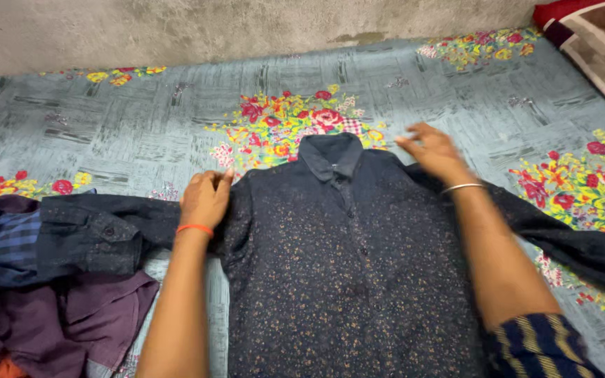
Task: The person irons a dark patterned long-sleeved shirt on a bed. They repeatedly smooth the fabric, use a white iron to press the body and sleeves, and flip the shirt to iron both sides.
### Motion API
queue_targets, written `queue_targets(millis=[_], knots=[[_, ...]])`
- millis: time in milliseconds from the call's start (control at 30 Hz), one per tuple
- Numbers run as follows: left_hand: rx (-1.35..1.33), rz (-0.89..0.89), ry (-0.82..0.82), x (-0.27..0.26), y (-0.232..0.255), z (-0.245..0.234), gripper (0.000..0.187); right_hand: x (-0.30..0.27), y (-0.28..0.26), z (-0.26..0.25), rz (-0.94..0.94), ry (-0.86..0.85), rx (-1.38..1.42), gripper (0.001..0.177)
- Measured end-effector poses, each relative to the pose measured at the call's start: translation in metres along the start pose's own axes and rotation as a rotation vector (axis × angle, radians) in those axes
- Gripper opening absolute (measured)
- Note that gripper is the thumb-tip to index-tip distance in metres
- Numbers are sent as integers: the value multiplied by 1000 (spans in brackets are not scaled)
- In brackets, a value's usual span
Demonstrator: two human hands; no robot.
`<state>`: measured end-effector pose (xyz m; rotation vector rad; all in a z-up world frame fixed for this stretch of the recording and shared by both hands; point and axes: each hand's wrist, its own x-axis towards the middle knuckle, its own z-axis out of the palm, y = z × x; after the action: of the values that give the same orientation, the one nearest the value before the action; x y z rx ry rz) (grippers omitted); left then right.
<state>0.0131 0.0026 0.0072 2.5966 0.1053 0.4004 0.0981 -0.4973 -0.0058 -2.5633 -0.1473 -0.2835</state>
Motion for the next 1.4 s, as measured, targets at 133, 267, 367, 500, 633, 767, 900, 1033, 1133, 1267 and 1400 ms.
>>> queue_targets(millis=[133, 267, 367, 500, 633, 767, 900, 1033, 1133, 1267, 1400], knots=[[193, 208, -165, -19, -29, -21, 49, -32, 84, -41, 34, -292, -336, 68], [237, 317, -109, -23, -46, -30, 44, -47, 110, -58, 97, -33, -369, 48], [335, 65, -69, -21, -54, -29, 48, -49, 89, -62, 130, 119, -483, 47], [520, 107, 16, -13, -60, -26, 49, -57, 45, -65, 83, 207, -611, 63], [697, 73, 97, -18, -73, -54, 44, -95, 39, -81, 172, 24, -678, 66], [713, 254, 464, -33, -40, -72, 41, -112, 71, -88, 132, 70, -651, 62], [282, 253, -59, -48, 44, -37, 20, -105, 101, -68, 38, 155, -677, 54], [192, 665, 180, -86, 114, 6, 63, -89, 89, -84, -11, 243, -1012, 56], [91, 538, 86, -77, 145, 25, 56, -80, 46, -95, -138, 534, -1026, 43], [92, 377, -358, -55, 180, 55, 42, -76, -22, -50, -299, 117, -548, 46], [-30, 277, -275, -67, 184, 68, 48, -73, -57, -11, -155, -250, -545, 66]])
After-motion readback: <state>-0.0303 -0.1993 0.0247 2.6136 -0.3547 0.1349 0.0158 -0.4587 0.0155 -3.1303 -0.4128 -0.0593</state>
